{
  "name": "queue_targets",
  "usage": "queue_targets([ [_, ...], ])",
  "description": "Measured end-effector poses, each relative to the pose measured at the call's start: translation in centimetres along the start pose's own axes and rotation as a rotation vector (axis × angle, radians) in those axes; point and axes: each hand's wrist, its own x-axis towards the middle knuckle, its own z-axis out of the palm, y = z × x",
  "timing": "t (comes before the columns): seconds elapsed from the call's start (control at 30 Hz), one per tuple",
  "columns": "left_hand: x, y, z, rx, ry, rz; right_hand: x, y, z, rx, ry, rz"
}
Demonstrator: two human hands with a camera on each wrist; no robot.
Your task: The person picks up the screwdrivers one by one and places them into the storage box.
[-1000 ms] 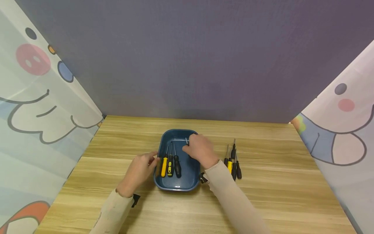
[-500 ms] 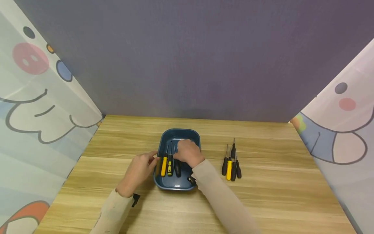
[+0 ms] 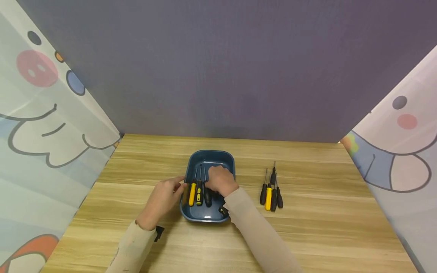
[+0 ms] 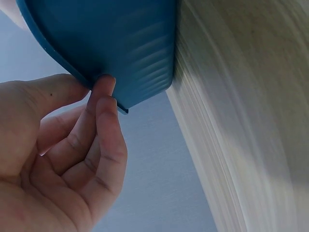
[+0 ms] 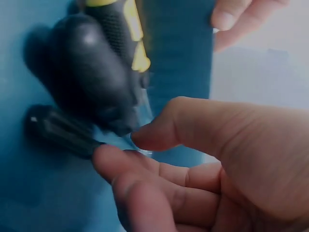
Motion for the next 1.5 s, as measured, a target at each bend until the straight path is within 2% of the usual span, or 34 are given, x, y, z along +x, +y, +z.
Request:
queue_targets([
  [0.33,0.0,0.1,0.0,-0.008,0.002,0.006,-2.9,0.1,-3.0,-0.085,0.114,-0.093],
  [0.63,0.0,0.2,-0.1,-0.001,-0.005,-0.006,-5.2,3.7,-4.6,-0.06,0.17,-0.068],
  [0.93,0.0,0.2,0.1,0.004,-0.001,-0.007,-6.7,8.6,-5.0,-0.088,0.22,-0.003],
  [1.1,0.0,0.3,-0.1,0.001,-0.002,-0.004,-7.5,10.9,-4.9,-0.079,0.22,0.016],
  [1.37,0.0,0.3,0.0,-0.002,-0.001,-0.005,-8.7,13.4,-4.2,-0.066,0.194,0.09],
  [1.5,0.0,0.2,0.0,0.003,-0.002,-0.008,-9.1,14.3,-3.7,-0.064,0.194,0.094],
])
